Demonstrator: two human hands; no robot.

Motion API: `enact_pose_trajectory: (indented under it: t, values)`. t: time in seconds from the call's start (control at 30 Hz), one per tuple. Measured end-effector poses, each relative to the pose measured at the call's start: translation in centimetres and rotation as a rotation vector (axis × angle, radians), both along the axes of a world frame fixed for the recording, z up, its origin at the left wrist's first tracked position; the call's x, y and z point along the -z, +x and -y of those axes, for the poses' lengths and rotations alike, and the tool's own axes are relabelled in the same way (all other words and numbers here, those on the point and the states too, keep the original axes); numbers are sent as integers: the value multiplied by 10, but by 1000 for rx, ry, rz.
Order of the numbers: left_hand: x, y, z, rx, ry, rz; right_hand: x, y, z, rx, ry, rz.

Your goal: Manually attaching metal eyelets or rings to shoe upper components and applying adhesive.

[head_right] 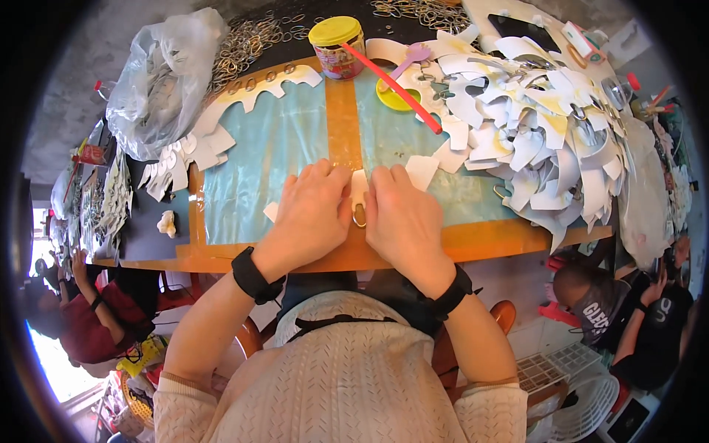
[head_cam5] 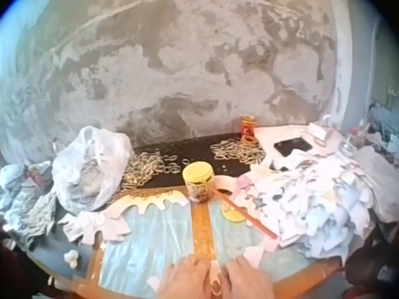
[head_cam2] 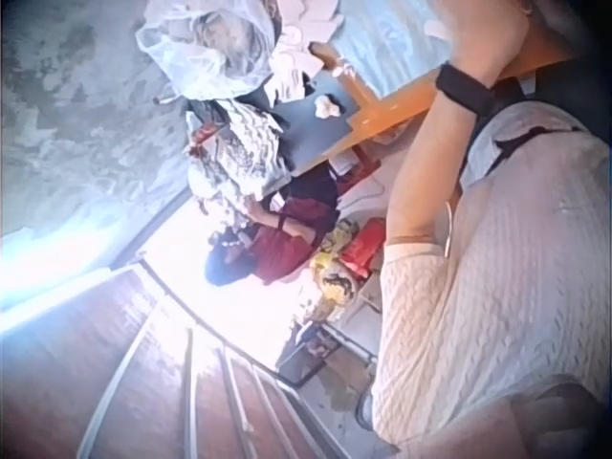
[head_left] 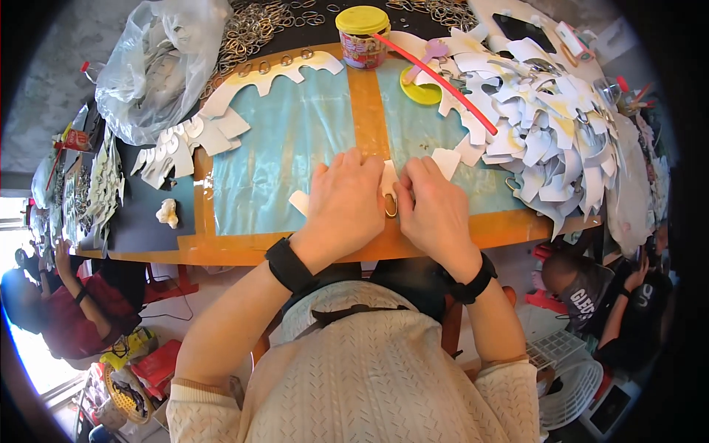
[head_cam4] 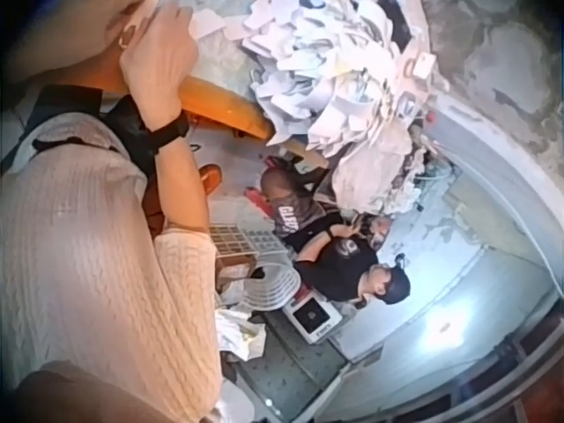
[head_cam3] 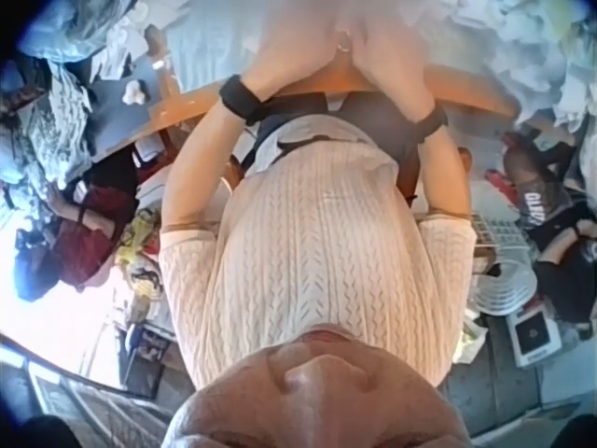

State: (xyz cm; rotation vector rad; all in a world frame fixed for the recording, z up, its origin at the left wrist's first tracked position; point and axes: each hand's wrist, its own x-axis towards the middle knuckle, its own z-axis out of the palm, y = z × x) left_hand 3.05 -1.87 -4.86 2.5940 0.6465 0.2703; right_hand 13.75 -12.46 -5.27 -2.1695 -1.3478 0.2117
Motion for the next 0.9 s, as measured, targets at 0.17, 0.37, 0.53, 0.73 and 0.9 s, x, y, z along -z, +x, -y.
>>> enact_pose_trajectory:
  t: [0.17,0.37,0.53,0.73,0.9]
  values:
    - [-4,0,12,-105,30,77,0,2,0,-13,4,7]
    - [-7,1,18,71,171,73,0,2,1,16,-15,-24]
    - [-12,-2,20,104,272,109,1,4,1,10,-4,-22]
    - [-15,-28,24,135,292,-35,3,3,1,37,61,16]
    - [-24,-32,19,229,384,-112,2,2,2,31,48,-3]
